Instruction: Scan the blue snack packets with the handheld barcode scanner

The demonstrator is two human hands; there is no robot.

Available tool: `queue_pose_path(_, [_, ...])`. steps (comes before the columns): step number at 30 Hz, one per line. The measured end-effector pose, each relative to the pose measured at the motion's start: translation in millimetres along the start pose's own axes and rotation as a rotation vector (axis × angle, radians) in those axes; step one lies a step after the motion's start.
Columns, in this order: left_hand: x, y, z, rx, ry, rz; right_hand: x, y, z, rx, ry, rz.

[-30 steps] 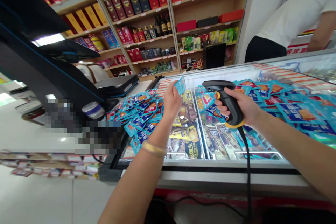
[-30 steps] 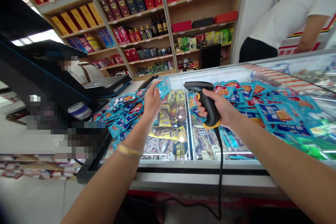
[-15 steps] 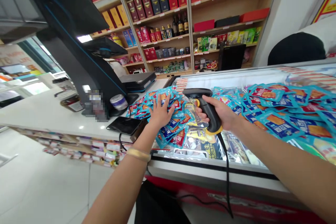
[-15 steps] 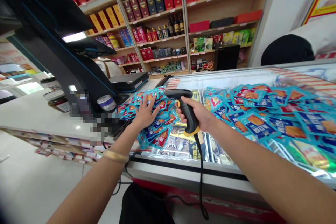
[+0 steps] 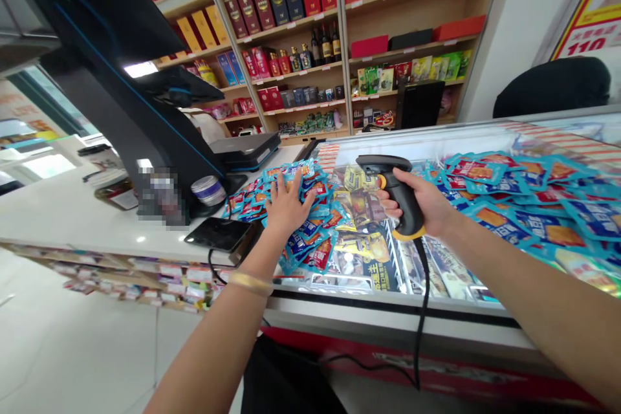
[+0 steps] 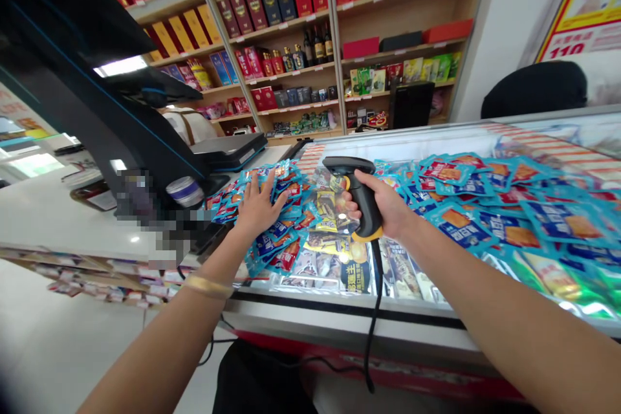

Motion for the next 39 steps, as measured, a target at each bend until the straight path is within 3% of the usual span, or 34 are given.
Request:
queue_pose_path(6, [5.7,-1.7,-0.5,-0.111,-0.023,-0.023,-25.3,26.3,25.5,-0.088,0.050,-0.071])
queue_pose_path(10, [0.0,-0.2,-6.5,-0.134,-0.027,-0.187,-45.7,48.5,44.8,-0.132,0.035,-0.148])
queue_pose_path(13, [-5.9,1.2,-26.6,-0.099,-0.001,-0.316,-60.2,62.5,59.2,-0.151,0.046,-0.161])
queue_pose_path(16, [-3.8,2.4,-69.0,0.074,0.086,-0.351,-74.4,71.9,69.6,-0.175,0.049,-0.196])
queue_pose_path(18, [5.2,4.6,-107.6,0.262,0.185,-0.261,-83.3,75.8,72.5,-0.178,0.055,-0.217])
queue_pose_path(22, [35.0,14.7,-181.7,0.543,0.310,0.090,-96.5,79.2,69.4,-0.173,0.049,-0.186])
queue_pose_path(25, [53.8,21.3,-211.6,0.650,0.305,0.352,-101.2,77.9,64.7,-0.172,0.010,-0.169])
queue_pose_path(28, [58.9,20.4,-213.4,0.664,0.293,0.474,-101.9,75.1,61.8,-0.150,0.006,-0.165])
queue_pose_path(31, [53.4,14.0,-200.0,0.672,0.264,0.520,-100.5,74.1,61.1,-0.146,0.024,-0.165])
queue_pose_path(39, [36.8,1.5,-174.5,0.680,0.125,0.410,-92.8,78.2,60.1,-0.156,0.054,-0.210])
Point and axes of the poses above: each hand's wrist, its own y-axis away from the middle knuckle, its own x-axis out of the palm, z = x × y, the point moved 2 cm from there along -y, towards the middle knuckle, and after that the axes turned 4 degrees about x, right-handed, at the moved point
